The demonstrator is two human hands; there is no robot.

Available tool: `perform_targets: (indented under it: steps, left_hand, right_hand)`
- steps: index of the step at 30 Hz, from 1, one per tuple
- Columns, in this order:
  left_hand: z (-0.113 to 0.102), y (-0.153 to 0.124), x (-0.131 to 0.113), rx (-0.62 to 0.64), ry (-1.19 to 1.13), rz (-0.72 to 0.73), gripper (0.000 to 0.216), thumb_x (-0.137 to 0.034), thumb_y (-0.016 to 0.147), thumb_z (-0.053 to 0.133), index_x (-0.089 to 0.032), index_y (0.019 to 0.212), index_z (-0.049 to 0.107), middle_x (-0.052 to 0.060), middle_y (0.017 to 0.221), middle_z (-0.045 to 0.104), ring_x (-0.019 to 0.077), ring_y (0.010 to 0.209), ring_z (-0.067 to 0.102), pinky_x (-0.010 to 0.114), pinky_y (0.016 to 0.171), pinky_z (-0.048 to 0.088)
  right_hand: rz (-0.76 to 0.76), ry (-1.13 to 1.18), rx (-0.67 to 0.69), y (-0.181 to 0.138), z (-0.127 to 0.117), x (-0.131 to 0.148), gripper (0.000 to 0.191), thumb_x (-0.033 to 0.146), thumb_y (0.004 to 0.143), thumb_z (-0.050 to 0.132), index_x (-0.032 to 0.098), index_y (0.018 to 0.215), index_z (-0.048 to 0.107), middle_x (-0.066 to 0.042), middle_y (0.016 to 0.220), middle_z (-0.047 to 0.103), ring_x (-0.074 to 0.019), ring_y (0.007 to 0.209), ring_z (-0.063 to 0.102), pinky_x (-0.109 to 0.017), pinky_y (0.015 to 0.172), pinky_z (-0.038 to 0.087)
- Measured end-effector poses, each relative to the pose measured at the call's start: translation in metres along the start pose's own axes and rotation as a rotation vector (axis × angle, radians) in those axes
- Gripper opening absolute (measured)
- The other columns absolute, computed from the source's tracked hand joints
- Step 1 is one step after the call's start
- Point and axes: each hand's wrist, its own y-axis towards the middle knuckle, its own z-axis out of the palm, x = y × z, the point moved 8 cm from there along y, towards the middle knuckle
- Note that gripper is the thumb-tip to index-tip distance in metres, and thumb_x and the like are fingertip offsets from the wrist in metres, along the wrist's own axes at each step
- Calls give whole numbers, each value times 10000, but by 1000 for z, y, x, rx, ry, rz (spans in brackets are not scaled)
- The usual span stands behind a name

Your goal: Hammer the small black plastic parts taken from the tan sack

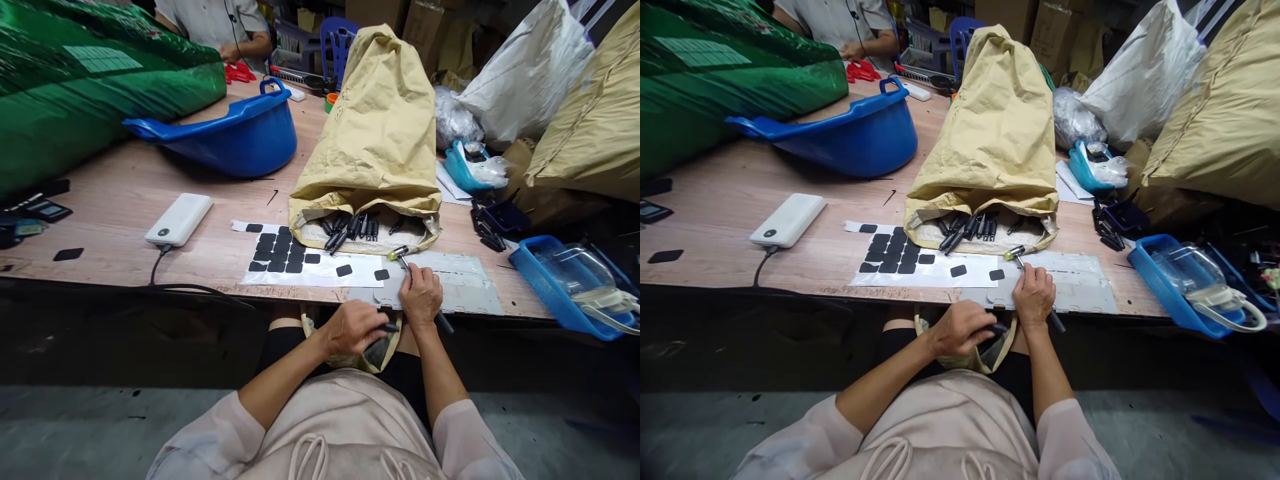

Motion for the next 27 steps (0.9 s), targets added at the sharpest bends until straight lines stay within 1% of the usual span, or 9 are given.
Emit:
perform_targets:
  steps: [2,5,7,9,13,16,18,22,27]
  left_hand:
    - [22,-24,-4,93,14,-73,304,-406,1075,460,-193,1153,662,61,849,692,203,766,639,342,690,457]
    - [50,-54,14,278,38,-385,222,-328,1041,524,-228,1190,655,70,964,728,226,856,697,348,755,504]
    - [58,-67,25,397,44,-563,231,-273,989,587,-253,1209,653,69,1016,740,240,885,721,351,774,524]
    - [55,-64,25,423,28,-597,217,-261,960,618,-267,1169,678,61,1009,743,235,876,726,340,764,534]
    - [2,-23,25,95,39,-517,217,-337,1031,536,-243,1001,729,62,899,733,204,841,701,319,778,533]
    - [-56,1,59,-211,202,-659,232,-353,1033,545,-209,1050,726,80,927,723,219,849,681,334,788,530]
    - [-87,10,89,-319,330,-783,189,-344,983,630,-200,1071,715,103,1004,703,261,951,668,360,832,532]
    - [-106,21,134,-295,436,-894,154,-324,887,745,-227,999,704,115,1090,637,326,1109,609,408,922,523]
    - [-101,21,141,-244,453,-871,84,-271,906,705,-228,978,703,111,1091,633,317,1087,597,420,939,504]
  right_hand:
    - [3,8,3,0,0,1,305,216,972,536,203,1216,718,-93,980,631,-235,890,479,-358,755,309]
    - [5,33,13,0,-1,2,315,214,980,515,200,1221,717,-100,980,624,-241,892,476,-363,753,313]
    - [9,47,19,0,0,2,323,212,978,507,199,1226,714,-104,976,615,-246,896,472,-366,751,319]
    - [12,52,25,0,0,1,327,214,971,512,198,1229,711,-107,974,608,-250,903,471,-366,750,325]
    - [6,43,29,0,1,2,316,216,971,514,197,1218,710,-105,976,610,-251,906,475,-361,750,323]
    - [-1,25,13,0,0,3,321,204,976,505,193,1224,709,-100,970,614,-246,893,478,-357,746,312]
    - [-4,15,3,0,0,4,319,202,981,503,192,1225,709,-95,963,616,-243,886,477,-353,743,307]
    - [-11,12,-9,0,0,5,307,200,980,508,194,1210,711,-88,952,615,-238,880,473,-349,739,298]
    - [0,30,19,0,2,5,307,207,982,508,194,1217,705,-96,963,609,-244,892,463,-354,739,299]
